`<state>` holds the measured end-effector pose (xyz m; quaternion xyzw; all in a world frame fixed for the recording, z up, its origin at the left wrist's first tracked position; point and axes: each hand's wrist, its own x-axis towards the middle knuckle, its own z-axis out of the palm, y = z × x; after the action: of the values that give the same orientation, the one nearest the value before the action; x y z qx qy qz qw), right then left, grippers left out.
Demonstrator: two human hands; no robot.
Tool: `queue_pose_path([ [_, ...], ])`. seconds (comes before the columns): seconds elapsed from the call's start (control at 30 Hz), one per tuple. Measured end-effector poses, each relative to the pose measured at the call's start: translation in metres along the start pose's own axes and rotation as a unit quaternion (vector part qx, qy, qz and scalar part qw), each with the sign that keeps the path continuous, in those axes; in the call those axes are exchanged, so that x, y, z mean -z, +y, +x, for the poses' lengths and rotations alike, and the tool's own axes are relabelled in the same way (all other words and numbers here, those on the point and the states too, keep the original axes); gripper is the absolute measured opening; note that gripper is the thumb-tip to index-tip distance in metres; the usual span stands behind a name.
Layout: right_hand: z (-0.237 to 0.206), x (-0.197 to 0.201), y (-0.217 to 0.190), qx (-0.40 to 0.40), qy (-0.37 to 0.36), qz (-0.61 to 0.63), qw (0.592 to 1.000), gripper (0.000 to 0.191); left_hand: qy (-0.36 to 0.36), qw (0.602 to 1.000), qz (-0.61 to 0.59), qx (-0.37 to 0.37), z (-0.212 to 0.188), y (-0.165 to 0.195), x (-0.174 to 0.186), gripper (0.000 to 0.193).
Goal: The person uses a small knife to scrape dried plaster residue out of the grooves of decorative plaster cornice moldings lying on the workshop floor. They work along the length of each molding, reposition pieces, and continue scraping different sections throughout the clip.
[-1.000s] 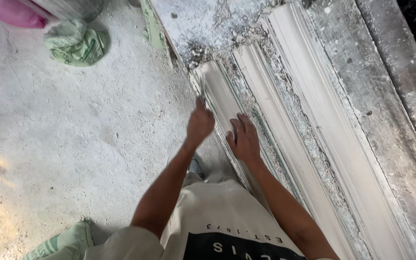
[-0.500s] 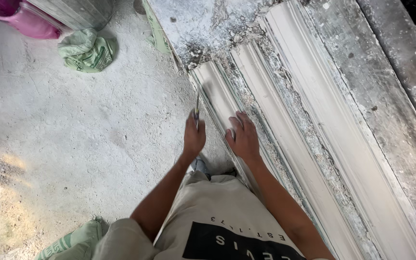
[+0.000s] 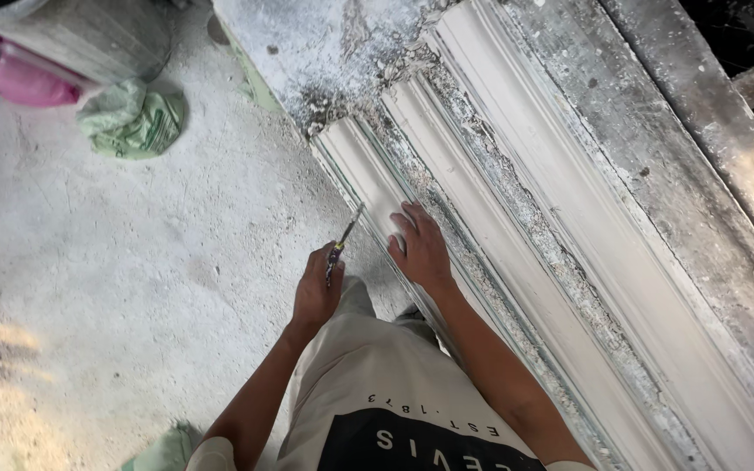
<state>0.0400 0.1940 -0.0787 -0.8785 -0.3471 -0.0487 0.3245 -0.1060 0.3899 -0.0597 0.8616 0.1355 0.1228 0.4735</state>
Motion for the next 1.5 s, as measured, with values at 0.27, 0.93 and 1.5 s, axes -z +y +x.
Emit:
queue_pose_path([
  [0.27,0.014,0.004,-0.012,-0.073,-0.022,-0.028,0.997,0.038,-0.244,0.966,0.058,-0.064,0.105,-0.019,0.045,0.037],
  [0.93,-0.217,-0.012,-0.115,-0.525,0.206,-0.215,0.797,0.052,-0.523,0.627,0.337,-0.469,0.329,-0.054,0.085,0.031],
  [1.5,-0.178,-0.022,-0.112,-0.623,0.217,-0.159,0.734,0.064,-0.542,0.596,0.339,-0.486,0.293,-0.058,0.046,0.037],
])
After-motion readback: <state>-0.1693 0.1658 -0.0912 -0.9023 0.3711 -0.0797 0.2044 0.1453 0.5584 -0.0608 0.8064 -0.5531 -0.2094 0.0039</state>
